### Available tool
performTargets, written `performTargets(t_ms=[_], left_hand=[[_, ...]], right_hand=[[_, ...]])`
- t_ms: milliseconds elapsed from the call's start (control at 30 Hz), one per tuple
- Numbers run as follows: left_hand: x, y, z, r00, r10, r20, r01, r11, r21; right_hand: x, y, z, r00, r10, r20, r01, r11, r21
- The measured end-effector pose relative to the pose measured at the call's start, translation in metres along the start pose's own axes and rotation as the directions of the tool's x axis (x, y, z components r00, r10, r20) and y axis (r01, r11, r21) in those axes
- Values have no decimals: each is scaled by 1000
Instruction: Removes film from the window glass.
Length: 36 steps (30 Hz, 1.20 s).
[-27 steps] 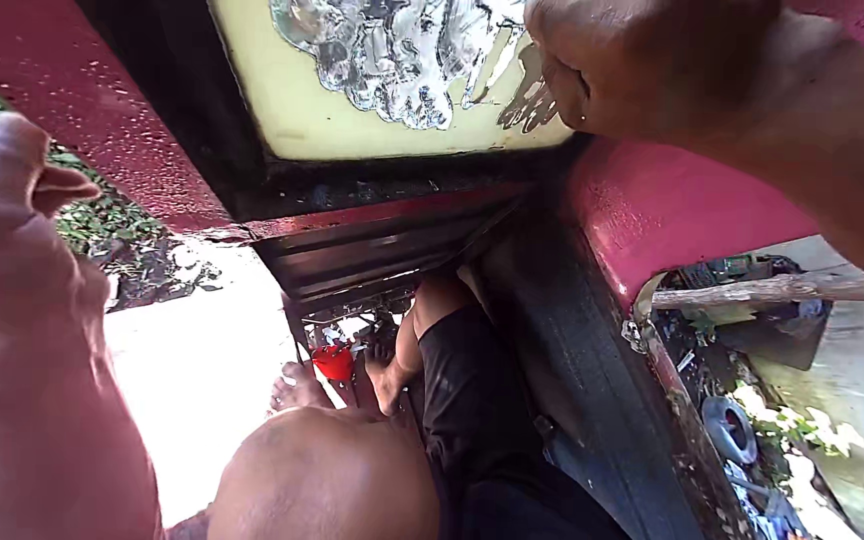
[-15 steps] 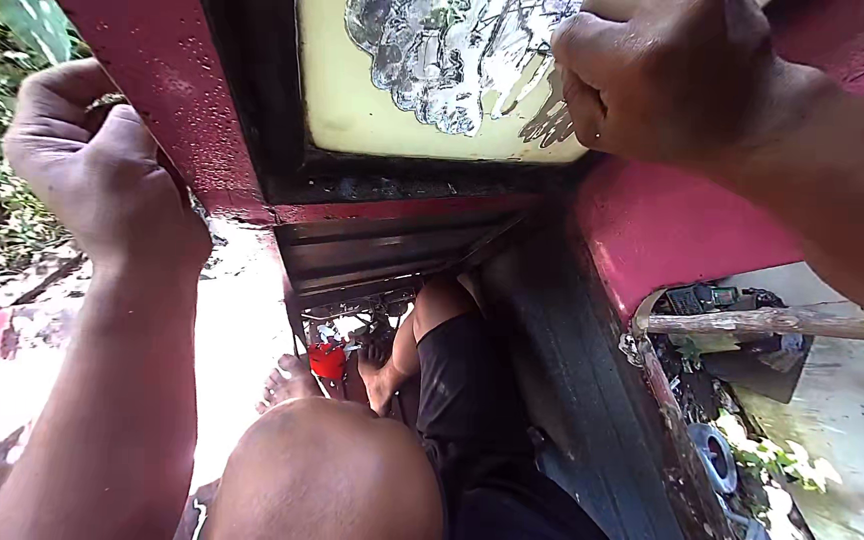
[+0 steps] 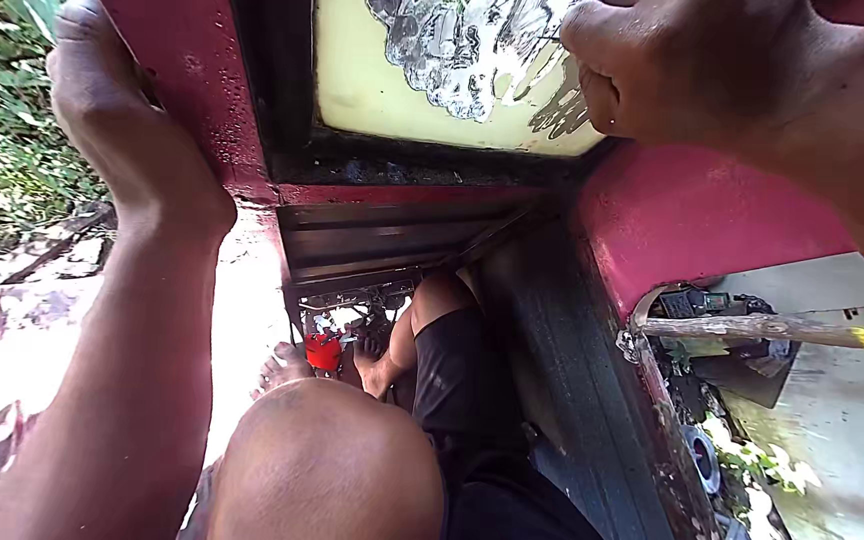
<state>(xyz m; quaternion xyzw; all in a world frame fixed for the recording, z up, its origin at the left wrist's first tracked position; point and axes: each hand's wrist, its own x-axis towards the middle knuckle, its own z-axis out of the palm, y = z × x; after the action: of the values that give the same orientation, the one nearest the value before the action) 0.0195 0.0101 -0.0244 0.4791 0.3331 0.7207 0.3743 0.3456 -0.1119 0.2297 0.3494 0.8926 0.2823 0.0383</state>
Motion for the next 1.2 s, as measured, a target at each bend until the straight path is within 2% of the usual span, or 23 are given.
performTargets(t_ms=[233,400,500,600,700,800,933,1033,1133,1200], left_hand=[[2,-3,5,998,-61,-1,60,986,-158],[1,-4,5,1000,-19,-4,19,997,-80],[-2,-9,0,994,109,30,-108,994,-36],[-5,-14,3,976,215,7,-213,969,-122],[-10,-15,4,959,283,13,-277,946,-166],[-12,-8,3,945,326,18,-320,935,-155],[-15,0,5,952,305,16,-295,934,-203],[-16,8,5,959,284,21,-274,941,-197],[-24,36,16,980,198,-15,-198,975,-102],[-32,63,30,993,106,-49,-106,994,-4]], right_hand=[[5,-3,-10,995,-1,97,4,1000,-30],[17,-17,-3,967,-71,246,71,997,10],[24,-25,3,967,-122,226,128,992,-14],[17,-17,1,980,-109,165,103,994,44],[-1,-13,5,1000,-12,22,10,993,119],[-18,-13,22,984,138,-108,-114,971,209],[-33,-18,50,890,332,-313,-236,922,308],[-32,-28,68,748,479,-460,-283,856,432],[-25,-38,86,605,608,-514,-313,775,549],[-21,-46,97,544,661,-516,-315,731,605]])
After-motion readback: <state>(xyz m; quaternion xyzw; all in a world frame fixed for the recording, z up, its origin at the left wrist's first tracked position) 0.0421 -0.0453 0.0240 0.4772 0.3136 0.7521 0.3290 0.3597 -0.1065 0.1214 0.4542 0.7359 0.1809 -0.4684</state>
